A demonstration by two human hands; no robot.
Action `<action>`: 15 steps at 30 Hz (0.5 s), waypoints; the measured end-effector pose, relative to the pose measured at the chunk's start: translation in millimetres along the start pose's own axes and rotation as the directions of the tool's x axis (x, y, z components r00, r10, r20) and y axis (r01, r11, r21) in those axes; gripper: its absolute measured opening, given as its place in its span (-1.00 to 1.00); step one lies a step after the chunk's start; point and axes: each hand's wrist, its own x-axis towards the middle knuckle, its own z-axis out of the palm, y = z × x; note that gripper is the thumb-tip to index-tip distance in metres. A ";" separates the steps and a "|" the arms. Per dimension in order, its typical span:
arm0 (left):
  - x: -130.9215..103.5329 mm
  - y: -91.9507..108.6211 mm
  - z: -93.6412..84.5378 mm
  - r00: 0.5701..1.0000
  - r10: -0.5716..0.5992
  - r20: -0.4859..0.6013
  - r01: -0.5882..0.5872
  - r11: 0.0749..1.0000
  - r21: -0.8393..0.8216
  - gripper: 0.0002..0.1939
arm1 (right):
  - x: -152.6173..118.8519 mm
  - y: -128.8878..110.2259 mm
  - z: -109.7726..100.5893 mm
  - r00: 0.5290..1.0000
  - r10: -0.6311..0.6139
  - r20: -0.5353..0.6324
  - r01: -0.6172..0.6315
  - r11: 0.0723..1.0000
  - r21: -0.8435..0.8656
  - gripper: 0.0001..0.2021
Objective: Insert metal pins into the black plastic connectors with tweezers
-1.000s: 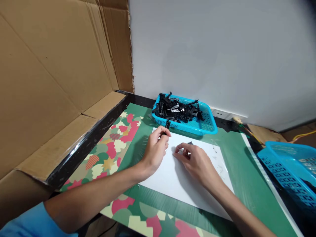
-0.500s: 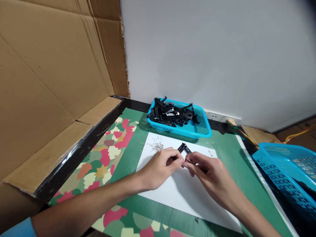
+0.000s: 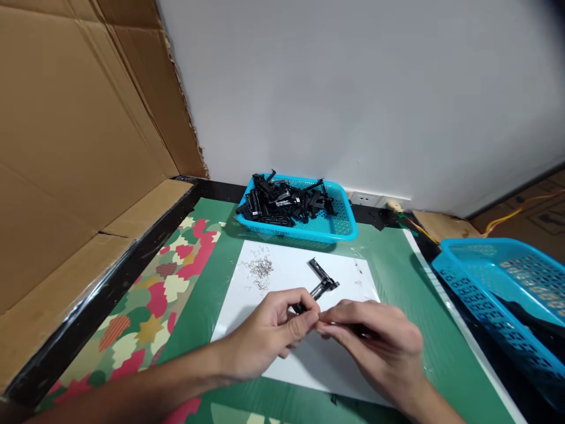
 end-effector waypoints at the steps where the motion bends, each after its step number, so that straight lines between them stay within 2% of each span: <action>1: -0.5 -0.7 0.4 1.000 -0.010 0.014 0.011 1.000 -0.025 -0.57 | -0.3 -0.8 1.0 1.000 -0.001 -0.008 0.001 1.000 0.024 -0.88; 8: -2.3 3.3 4.5 0.991 -0.062 0.116 0.078 0.987 -0.140 -0.55 | -3.6 -10.0 12.3 0.976 0.113 -0.188 -0.098 0.991 0.086 -0.89; 11: -2.2 3.6 4.4 0.993 -0.057 0.108 0.070 0.990 -0.122 -0.54 | -4.5 -10.3 13.9 0.965 0.186 -0.184 -0.166 0.979 0.118 -0.90; 15: -0.6 1.7 0.6 0.999 -0.031 0.044 0.034 0.996 -0.077 -0.53 | -5.4 -5.8 13.8 0.942 0.301 -0.148 -0.281 0.949 0.145 -0.93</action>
